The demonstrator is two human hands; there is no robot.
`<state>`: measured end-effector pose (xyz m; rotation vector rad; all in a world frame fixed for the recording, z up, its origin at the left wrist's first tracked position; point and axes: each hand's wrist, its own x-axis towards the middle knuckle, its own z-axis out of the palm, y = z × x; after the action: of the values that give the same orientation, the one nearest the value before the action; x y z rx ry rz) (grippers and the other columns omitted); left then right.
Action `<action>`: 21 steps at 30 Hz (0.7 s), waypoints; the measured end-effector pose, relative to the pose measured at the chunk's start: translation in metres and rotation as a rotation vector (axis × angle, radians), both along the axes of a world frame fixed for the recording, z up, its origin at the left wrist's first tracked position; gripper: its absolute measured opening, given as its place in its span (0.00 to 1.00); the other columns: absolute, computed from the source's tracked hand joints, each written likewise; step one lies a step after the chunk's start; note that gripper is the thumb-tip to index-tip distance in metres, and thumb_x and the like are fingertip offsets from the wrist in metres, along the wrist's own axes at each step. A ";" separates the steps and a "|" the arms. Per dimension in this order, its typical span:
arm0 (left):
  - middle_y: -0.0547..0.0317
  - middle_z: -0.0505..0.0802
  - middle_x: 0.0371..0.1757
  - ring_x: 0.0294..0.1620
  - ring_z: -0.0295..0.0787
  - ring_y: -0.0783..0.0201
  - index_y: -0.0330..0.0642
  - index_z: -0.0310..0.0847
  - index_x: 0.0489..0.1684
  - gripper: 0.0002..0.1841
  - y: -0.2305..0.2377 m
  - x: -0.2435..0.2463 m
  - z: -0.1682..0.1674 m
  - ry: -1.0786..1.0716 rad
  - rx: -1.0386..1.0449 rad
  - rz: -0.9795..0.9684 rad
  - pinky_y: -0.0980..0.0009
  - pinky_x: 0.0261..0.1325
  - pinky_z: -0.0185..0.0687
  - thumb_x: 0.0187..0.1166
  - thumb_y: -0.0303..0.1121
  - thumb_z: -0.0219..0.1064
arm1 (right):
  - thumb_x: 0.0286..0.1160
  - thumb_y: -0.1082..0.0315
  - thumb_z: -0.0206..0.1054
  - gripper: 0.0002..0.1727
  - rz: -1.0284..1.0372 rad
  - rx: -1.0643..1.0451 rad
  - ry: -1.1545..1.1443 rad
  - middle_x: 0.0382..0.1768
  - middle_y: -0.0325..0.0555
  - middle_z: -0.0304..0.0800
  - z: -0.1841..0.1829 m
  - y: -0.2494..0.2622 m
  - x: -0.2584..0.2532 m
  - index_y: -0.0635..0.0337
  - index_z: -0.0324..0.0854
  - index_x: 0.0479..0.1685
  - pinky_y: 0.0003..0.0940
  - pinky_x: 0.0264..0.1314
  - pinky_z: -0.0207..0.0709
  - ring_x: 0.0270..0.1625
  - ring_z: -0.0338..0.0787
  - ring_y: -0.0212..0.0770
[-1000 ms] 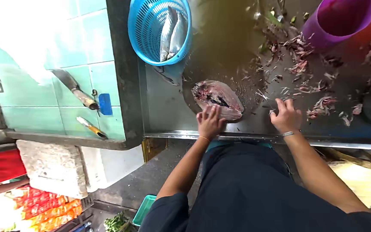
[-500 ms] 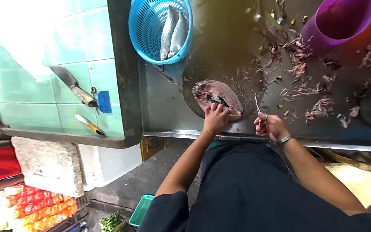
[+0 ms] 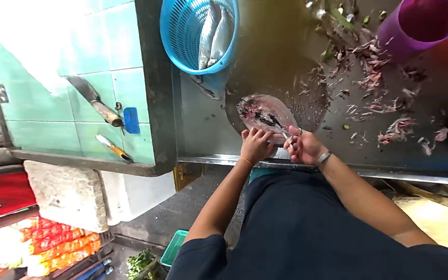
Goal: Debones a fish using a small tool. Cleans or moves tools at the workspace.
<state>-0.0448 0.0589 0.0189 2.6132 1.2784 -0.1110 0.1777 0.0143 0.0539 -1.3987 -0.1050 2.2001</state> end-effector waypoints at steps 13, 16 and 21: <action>0.61 0.96 0.45 0.54 0.90 0.51 0.63 0.89 0.66 0.22 -0.014 0.004 -0.009 -0.050 -0.026 -0.001 0.38 0.68 0.70 0.73 0.52 0.68 | 0.86 0.29 0.46 0.36 -0.005 -0.048 -0.051 0.16 0.37 0.82 -0.002 -0.016 -0.008 0.53 0.80 0.31 0.28 0.17 0.73 0.14 0.76 0.31; 0.63 0.96 0.43 0.51 0.90 0.53 0.64 0.89 0.65 0.21 -0.006 0.010 -0.012 -0.061 0.010 -0.010 0.41 0.67 0.71 0.73 0.50 0.67 | 0.81 0.28 0.54 0.36 -0.071 0.001 -0.144 0.12 0.35 0.77 -0.004 -0.018 -0.002 0.53 0.81 0.28 0.25 0.14 0.67 0.11 0.72 0.29; 0.62 0.97 0.46 0.52 0.91 0.52 0.63 0.89 0.67 0.22 -0.013 0.012 -0.010 -0.055 -0.025 -0.015 0.40 0.68 0.71 0.74 0.48 0.66 | 0.79 0.26 0.54 0.37 -0.124 -0.077 -0.061 0.13 0.35 0.76 -0.008 -0.028 -0.005 0.53 0.79 0.30 0.26 0.15 0.71 0.12 0.74 0.30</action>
<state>-0.0323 0.0459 0.0086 2.5868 1.2314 -0.0571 0.1732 -0.0139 0.0456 -1.4743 0.0441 2.0804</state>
